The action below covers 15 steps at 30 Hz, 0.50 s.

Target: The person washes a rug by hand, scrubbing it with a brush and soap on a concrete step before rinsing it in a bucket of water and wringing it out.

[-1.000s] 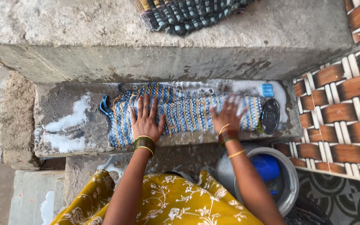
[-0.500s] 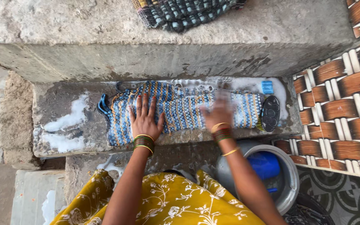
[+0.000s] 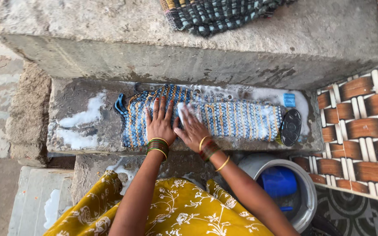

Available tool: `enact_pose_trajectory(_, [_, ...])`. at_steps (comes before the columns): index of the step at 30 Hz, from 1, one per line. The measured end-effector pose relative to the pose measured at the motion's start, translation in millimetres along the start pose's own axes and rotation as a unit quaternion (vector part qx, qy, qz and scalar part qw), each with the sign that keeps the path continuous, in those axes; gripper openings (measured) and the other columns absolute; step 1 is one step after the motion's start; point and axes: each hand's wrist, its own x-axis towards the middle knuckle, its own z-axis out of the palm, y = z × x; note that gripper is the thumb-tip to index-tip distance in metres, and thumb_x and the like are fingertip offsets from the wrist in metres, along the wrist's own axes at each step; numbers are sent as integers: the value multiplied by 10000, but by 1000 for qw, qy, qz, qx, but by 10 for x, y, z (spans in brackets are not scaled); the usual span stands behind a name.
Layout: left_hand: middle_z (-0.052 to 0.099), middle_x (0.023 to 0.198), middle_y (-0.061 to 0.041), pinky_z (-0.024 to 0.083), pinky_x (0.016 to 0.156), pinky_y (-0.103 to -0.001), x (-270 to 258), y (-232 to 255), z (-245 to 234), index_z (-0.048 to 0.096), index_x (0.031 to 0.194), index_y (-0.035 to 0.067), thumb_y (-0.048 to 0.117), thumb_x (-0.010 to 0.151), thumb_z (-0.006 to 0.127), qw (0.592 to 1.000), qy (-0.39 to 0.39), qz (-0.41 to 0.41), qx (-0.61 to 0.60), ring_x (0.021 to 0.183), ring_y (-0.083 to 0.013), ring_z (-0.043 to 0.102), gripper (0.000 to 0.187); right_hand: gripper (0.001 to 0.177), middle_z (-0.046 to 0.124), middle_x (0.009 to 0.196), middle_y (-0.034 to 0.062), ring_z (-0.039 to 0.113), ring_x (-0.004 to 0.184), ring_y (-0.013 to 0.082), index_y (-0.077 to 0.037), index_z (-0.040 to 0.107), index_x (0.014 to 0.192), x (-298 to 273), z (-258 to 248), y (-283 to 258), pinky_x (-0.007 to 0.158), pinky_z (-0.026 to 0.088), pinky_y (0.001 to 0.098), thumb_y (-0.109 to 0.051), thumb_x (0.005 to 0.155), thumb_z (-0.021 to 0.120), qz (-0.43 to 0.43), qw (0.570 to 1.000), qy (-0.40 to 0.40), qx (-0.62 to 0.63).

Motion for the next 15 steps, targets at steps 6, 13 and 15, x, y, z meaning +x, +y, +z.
enact_pose_trajectory(6, [125, 1718, -52, 75, 1237, -548, -8, 73, -98, 253, 1622, 229, 514, 1013, 337, 1000, -10, -14, 8, 1581, -256, 44, 678, 632, 431, 1604, 96, 465, 1427, 316, -273, 428, 1563, -298, -578, 854, 1195, 293, 529, -571, 1005, 424, 260, 951, -124, -113])
enact_pose_trajectory(13, [165, 1680, -148, 92, 1279, -459, 232, 559, 167, 269, 1597, 57, 638, 999, 343, 994, -96, 20, 43, 1570, -329, 106, 838, 601, 355, 1646, 112, 353, 1498, 369, -304, 434, 1538, -465, -485, 1113, 1217, 160, 621, -585, 1007, 445, 246, 954, -27, -170])
enact_pose_trajectory(15, [286, 1680, -137, 143, 1312, -458, 381, 698, 480, 344, 1593, 76, 501, 1039, 398, 991, -68, 109, -47, 1585, -320, 217, 701, 601, 355, 1653, 109, 362, 1491, 368, -310, 436, 1536, -463, -489, 1110, 1225, 163, 614, -594, 1006, 452, 259, 951, -29, -168])
